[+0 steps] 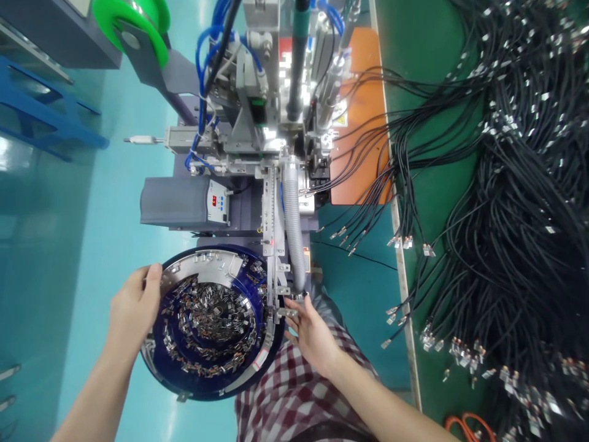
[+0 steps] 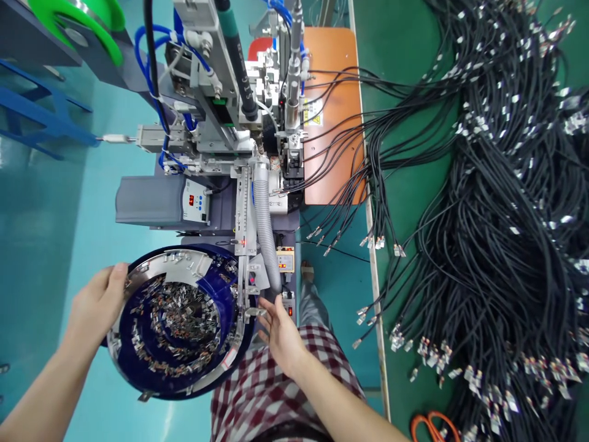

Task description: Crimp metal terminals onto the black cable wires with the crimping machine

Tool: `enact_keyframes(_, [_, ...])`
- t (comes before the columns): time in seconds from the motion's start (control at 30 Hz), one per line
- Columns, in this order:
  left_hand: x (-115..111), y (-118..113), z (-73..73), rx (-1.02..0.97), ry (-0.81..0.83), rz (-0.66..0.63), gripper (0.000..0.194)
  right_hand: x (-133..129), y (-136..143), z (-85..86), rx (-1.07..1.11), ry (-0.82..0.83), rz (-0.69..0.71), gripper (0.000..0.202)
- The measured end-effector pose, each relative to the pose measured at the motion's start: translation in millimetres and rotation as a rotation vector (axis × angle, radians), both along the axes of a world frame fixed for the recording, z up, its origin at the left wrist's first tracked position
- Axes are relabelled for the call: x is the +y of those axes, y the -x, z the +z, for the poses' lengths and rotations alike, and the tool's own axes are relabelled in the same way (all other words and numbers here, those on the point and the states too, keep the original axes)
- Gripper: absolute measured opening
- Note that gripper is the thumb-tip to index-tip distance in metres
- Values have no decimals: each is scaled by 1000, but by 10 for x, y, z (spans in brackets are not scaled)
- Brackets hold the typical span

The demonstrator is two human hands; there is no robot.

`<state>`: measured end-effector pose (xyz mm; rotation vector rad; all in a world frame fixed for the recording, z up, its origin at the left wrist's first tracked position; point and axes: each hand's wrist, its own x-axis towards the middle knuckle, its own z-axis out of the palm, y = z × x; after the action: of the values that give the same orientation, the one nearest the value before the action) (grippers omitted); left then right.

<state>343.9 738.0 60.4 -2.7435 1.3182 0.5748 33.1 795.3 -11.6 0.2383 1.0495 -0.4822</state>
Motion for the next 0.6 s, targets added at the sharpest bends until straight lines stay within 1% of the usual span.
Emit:
enact_keyframes(0.33, [26,28,0,33,48,19,46,-30,-45,48,21,-5,-6,57])
enact_keyframes(0.5, [17,65,-7,45,39,18,47,-16,-94,96,49,-6,-1,54])
enact_keyframes(0.6, [4,70,-22,20,19,35,52,-19,-109,122,62,1,-7,52])
